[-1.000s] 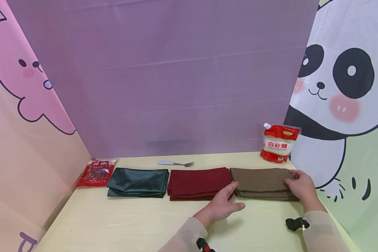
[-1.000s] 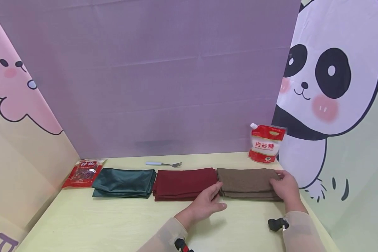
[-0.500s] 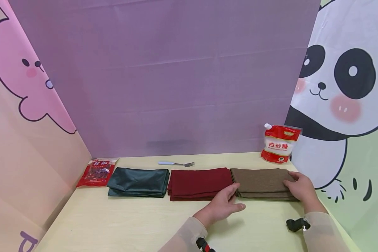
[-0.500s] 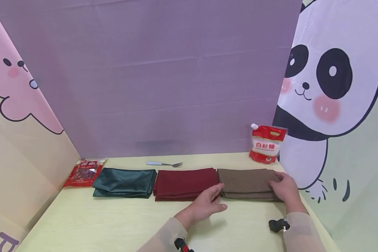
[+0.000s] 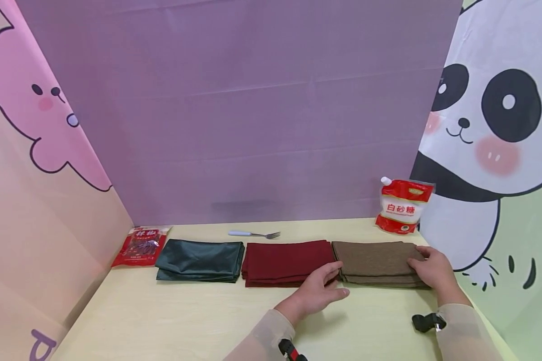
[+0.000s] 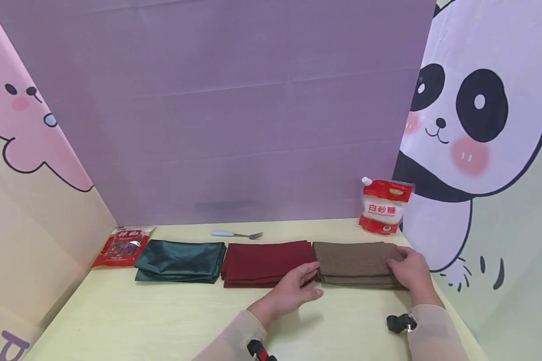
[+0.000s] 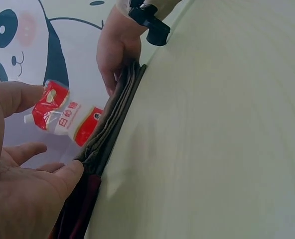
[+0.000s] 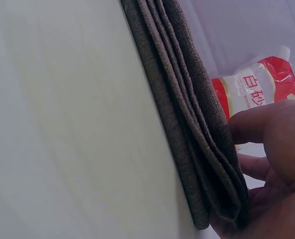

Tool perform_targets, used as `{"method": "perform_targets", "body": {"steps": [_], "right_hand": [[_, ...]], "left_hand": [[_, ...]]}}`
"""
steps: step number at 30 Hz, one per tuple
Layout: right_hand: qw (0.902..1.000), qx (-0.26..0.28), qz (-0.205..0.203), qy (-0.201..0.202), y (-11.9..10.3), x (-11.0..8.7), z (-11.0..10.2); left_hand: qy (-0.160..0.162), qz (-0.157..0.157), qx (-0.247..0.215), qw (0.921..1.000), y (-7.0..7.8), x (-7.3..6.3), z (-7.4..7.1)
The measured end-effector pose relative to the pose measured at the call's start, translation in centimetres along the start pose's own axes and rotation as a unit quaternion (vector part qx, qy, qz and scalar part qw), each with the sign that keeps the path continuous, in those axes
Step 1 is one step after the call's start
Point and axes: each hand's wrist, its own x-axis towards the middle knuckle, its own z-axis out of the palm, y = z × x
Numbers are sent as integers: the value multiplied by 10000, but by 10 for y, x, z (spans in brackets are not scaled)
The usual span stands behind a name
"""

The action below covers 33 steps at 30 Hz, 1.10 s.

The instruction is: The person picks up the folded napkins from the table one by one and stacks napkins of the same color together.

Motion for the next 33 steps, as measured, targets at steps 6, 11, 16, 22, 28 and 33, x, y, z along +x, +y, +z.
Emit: {"method": "perform_targets", "body": {"steps": [6, 11, 16, 22, 28, 33], "right_hand": [[9996, -60, 56, 255, -9, -2, -1], [9983, -63, 68, 568, -15, 0, 1], [9957, 100, -280, 875, -24, -1, 9], [9935, 262, -630, 908, -46, -4, 18], [9933, 272, -878, 707, -64, -7, 24], [9928, 196, -1082, 484, -70, -10, 30]], "left_hand": [[55, 181, 125, 9997, -1, -3, -11], [236, 662, 424, 9966, 0, -3, -27], [635, 757, 1080, 9892, 1, -11, -49], [1032, 822, 1654, 9774, 3, -26, -84], [1437, 780, 2096, 9640, 9, -40, -114], [1624, 789, 2508, 9511, 15, -54, -138]]}}
